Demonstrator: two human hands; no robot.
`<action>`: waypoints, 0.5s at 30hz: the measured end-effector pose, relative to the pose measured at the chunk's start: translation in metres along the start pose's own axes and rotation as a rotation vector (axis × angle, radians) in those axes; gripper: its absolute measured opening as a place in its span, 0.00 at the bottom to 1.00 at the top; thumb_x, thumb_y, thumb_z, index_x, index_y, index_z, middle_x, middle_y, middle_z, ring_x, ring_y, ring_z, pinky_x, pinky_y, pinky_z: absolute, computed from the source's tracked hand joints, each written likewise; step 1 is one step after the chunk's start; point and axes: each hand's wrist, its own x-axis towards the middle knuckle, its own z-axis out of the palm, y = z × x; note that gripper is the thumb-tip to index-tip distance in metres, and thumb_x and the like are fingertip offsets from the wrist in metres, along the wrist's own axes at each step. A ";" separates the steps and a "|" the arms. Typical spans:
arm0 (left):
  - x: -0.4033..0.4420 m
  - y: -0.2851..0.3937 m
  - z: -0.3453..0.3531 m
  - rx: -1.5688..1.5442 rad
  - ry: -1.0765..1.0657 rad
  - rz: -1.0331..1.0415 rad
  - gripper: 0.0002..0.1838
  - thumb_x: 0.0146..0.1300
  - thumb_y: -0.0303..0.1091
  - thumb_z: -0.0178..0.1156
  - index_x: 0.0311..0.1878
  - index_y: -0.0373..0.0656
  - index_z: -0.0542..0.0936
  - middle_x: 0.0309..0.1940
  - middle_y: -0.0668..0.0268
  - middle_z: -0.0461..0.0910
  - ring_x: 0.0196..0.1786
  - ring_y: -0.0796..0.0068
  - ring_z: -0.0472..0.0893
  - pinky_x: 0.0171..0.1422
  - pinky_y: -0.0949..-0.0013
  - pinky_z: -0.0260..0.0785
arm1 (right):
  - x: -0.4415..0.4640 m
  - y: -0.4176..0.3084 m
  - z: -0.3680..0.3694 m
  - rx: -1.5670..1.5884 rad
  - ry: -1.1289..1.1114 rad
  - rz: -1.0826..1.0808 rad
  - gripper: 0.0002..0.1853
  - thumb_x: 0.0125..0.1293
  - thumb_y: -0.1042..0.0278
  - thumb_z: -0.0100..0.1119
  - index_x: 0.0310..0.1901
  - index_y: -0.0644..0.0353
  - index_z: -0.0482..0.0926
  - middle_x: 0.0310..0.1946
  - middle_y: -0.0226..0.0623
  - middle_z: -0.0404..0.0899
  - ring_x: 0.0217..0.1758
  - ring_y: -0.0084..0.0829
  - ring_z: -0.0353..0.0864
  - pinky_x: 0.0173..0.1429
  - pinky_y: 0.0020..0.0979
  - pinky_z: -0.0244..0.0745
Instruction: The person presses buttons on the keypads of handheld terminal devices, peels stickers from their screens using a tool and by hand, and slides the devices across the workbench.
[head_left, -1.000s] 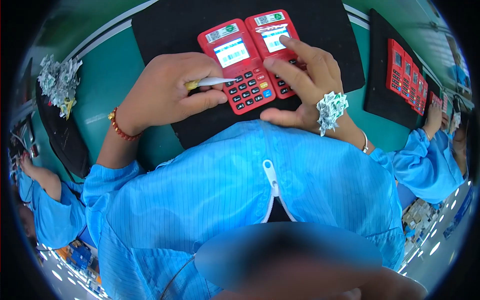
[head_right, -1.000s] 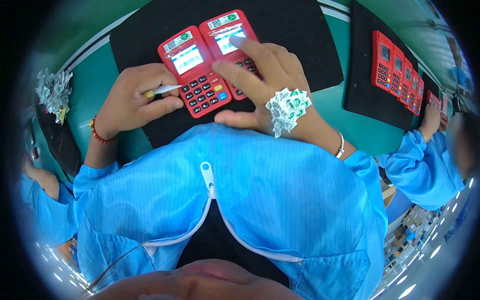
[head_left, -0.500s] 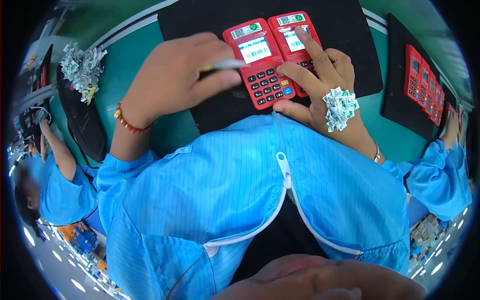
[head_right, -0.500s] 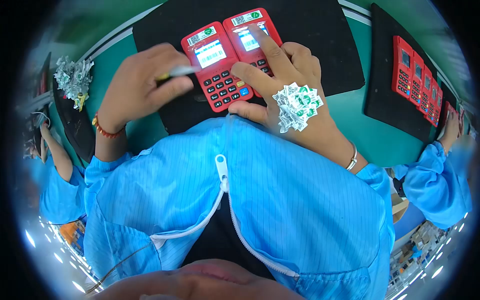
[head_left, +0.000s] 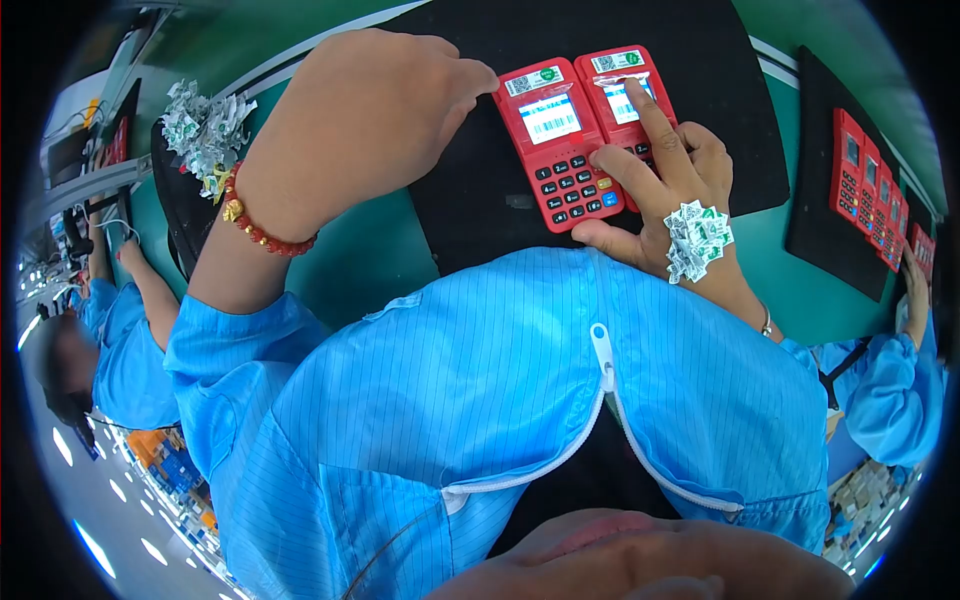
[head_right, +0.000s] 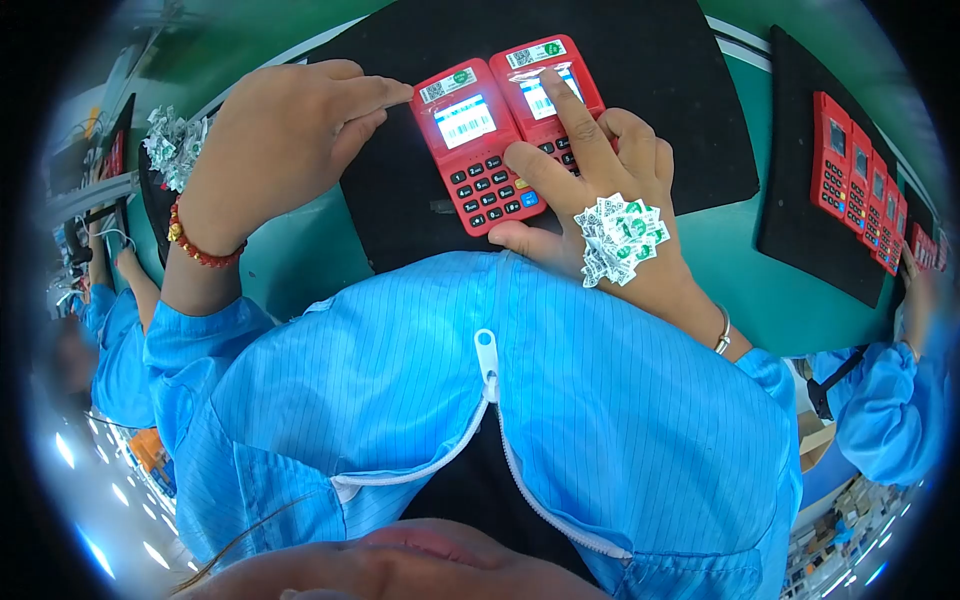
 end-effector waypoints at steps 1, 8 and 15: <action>0.000 0.000 -0.001 0.018 -0.016 -0.001 0.12 0.70 0.36 0.63 0.54 0.49 0.86 0.36 0.66 0.84 0.35 0.65 0.83 0.36 0.63 0.73 | 0.000 0.000 0.000 -0.005 0.007 -0.004 0.38 0.53 0.17 0.61 0.51 0.42 0.86 0.70 0.50 0.74 0.58 0.46 0.80 0.61 0.46 0.72; 0.004 -0.003 -0.003 -0.008 -0.042 0.034 0.12 0.70 0.36 0.64 0.54 0.48 0.85 0.37 0.67 0.85 0.36 0.66 0.83 0.36 0.63 0.75 | 0.000 0.002 0.002 0.005 0.031 -0.016 0.37 0.53 0.18 0.63 0.49 0.42 0.86 0.70 0.49 0.74 0.56 0.45 0.80 0.59 0.45 0.72; 0.002 0.004 0.007 0.084 0.000 0.067 0.14 0.69 0.35 0.65 0.56 0.49 0.84 0.34 0.67 0.82 0.35 0.69 0.82 0.34 0.66 0.73 | 0.002 0.005 0.005 0.038 0.029 -0.048 0.36 0.53 0.19 0.64 0.49 0.42 0.86 0.71 0.49 0.73 0.59 0.46 0.79 0.59 0.44 0.72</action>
